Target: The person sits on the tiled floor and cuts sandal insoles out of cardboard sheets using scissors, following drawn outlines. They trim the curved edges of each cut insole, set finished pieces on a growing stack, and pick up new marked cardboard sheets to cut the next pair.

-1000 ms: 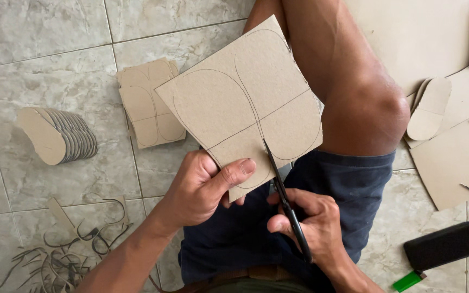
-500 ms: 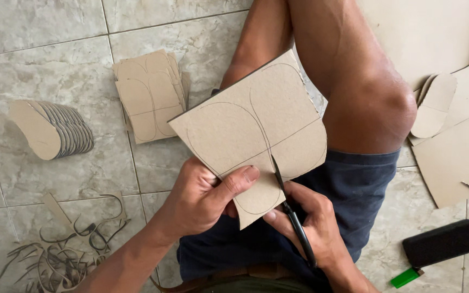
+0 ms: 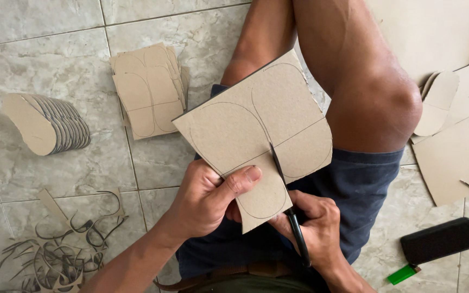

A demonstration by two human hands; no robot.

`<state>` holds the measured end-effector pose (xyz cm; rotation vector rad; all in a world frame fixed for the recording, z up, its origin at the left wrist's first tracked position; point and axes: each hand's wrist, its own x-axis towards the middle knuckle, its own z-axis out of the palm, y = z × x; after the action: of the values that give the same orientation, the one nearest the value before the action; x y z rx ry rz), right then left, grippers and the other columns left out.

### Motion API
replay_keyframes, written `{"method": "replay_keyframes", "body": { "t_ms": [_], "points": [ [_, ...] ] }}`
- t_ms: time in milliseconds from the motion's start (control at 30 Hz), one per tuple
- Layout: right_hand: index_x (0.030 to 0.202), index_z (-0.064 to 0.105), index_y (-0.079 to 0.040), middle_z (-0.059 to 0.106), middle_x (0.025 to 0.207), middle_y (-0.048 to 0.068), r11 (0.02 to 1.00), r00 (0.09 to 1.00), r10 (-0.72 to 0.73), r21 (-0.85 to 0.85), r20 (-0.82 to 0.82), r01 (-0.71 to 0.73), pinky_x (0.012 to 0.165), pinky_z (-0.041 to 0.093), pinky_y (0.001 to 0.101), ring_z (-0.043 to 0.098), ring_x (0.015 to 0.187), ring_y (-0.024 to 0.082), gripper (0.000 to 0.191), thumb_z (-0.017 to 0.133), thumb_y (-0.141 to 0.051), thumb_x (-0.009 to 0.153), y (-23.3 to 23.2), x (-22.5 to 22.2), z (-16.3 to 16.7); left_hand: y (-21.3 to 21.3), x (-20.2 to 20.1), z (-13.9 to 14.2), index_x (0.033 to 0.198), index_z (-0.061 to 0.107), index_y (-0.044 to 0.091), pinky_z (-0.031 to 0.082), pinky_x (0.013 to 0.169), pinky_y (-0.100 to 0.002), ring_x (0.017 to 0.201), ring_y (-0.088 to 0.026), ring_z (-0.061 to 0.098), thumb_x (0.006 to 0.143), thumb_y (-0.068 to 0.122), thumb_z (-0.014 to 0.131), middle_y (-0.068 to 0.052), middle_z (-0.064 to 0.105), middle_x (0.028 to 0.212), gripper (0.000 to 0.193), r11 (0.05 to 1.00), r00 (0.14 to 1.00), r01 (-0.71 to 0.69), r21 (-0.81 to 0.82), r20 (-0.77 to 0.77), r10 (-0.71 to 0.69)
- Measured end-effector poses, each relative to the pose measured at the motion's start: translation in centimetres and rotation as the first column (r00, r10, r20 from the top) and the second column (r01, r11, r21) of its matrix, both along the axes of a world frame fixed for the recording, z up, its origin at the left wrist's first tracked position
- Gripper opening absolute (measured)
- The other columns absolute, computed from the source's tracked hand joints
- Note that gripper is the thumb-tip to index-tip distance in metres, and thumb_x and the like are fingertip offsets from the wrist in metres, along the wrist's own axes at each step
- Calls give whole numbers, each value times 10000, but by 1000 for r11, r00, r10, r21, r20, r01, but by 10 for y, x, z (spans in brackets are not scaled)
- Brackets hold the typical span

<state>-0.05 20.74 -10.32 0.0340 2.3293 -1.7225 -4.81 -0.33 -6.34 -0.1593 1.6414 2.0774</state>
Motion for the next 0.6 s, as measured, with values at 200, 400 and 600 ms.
{"method": "replay_keyframes", "body": {
  "t_ms": [200, 400, 600],
  "points": [
    [731, 754, -13, 581, 467, 3, 999, 996, -12, 44, 85, 9, 406, 391, 262, 521, 411, 62, 244, 879, -223, 746, 4, 8, -11, 2, -1, -4, 930, 725, -16, 503, 477, -228, 601, -58, 632, 1013, 222, 657, -32, 701, 733, 262, 1000, 1000, -4, -30, -1, 4],
    [882, 764, 22, 634, 653, -1, 927, 885, 237, -365, 401, -83, 525, 428, 251, 559, 599, 52, 178, 795, -138, 811, 33, -5, -7, -14, -15, -2, 875, 731, -1, 442, 417, -224, 507, -48, 577, 997, 234, 664, -10, 664, 659, 273, 990, 996, 80, -115, -37, -85],
    [1003, 731, 17, 736, 778, 2, 994, 979, 21, -113, 202, 2, 659, 534, 234, 655, 737, 49, 287, 793, -118, 757, 13, -6, -4, 11, -5, -1, 821, 728, -13, 420, 363, -233, 425, -67, 559, 995, 227, 657, -31, 673, 603, 305, 996, 997, -55, -69, 47, 58]
  ]
}}
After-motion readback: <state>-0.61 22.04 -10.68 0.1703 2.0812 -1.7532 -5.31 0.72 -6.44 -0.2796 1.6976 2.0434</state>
